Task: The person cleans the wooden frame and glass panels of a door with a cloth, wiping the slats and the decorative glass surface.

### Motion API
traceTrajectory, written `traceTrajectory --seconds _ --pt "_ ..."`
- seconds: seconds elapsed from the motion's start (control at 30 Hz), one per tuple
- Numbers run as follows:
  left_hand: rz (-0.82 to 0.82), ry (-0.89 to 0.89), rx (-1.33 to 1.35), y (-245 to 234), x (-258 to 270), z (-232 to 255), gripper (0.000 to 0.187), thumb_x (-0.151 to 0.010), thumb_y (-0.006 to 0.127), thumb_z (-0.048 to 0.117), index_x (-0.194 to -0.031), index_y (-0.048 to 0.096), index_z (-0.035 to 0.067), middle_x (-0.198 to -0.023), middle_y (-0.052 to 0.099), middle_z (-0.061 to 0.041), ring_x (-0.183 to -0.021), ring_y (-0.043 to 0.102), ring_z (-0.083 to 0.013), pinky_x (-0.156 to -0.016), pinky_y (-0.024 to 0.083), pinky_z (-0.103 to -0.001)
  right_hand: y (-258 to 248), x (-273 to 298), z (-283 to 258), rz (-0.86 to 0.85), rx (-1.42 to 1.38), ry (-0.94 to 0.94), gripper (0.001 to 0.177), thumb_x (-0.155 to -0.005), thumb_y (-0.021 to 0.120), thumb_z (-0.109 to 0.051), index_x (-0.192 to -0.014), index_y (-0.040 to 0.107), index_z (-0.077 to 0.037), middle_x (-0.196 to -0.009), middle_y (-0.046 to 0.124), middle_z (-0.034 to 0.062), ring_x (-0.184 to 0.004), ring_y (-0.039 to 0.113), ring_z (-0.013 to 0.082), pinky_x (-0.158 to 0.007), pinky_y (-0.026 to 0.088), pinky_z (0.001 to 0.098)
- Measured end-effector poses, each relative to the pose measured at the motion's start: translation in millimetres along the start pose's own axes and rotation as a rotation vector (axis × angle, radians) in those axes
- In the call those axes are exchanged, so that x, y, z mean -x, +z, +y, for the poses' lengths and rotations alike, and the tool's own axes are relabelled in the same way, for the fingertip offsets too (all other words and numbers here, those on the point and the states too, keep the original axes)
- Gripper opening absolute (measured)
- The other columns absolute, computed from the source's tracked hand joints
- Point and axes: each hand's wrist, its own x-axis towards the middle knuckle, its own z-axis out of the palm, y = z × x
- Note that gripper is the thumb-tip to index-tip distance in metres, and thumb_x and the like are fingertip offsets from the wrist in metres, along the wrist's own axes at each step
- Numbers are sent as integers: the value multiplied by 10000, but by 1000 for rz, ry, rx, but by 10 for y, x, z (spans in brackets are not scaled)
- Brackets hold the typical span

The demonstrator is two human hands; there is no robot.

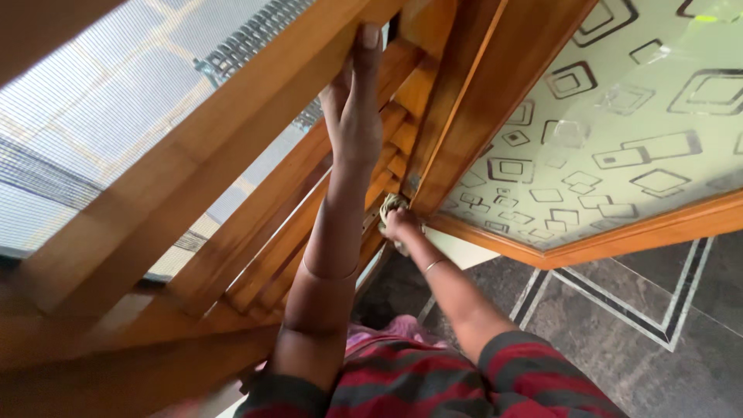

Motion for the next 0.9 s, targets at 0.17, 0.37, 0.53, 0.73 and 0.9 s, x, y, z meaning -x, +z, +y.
traceTrajectory --seconds 0.17,0.37,0.53,0.73,0.9 --pt "-3 45 88 6 65 -33 306 -1153 638 253 -1283 617 -23 -1218 647 -13 -1151 585 -94 -1075 452 -269 -201 308 599 -222 -1050 -79 252 -890 644 -305 -845 628 -58 -759 607 58 -652 582 176 -514 483 387" --pt "28 23 111 38 44 34 311 -1143 675 242 -1212 666 -61 -1143 676 -54 -1056 601 -129 -996 485 -305 -16 1839 526 -229 -1753 -14 458 -915 650 -300 -1318 624 -83 -1159 720 72 -1042 712 203 -899 617 433" --pt "74 90 43 139 20 108 373 -1099 678 266 -1285 672 -57 -1184 691 -49 -1100 626 -116 -1019 496 -302 -1013 2870 144 89 -1308 -213 605 -904 703 -254 -1435 550 -9 -1223 730 122 -1114 712 263 -953 600 413" --pt "172 53 47 445 308 -53 481 -1123 581 308 -1451 578 -45 -1146 646 -88 -983 602 -151 -941 535 -362 -2747 3540 -535 929 -690 -835 516 -1021 720 -135 -1452 467 -5 -1288 595 165 -1143 653 245 -928 583 389" --pt "174 -194 177 628 564 -250 502 -1108 516 303 -1511 456 8 -1361 635 -122 -1236 629 -169 -1073 490 -323 -4192 3705 -1309 1668 417 -821 357 -934 765 -128 -1256 723 21 -1376 440 226 -1256 488 401 -1054 486 492"
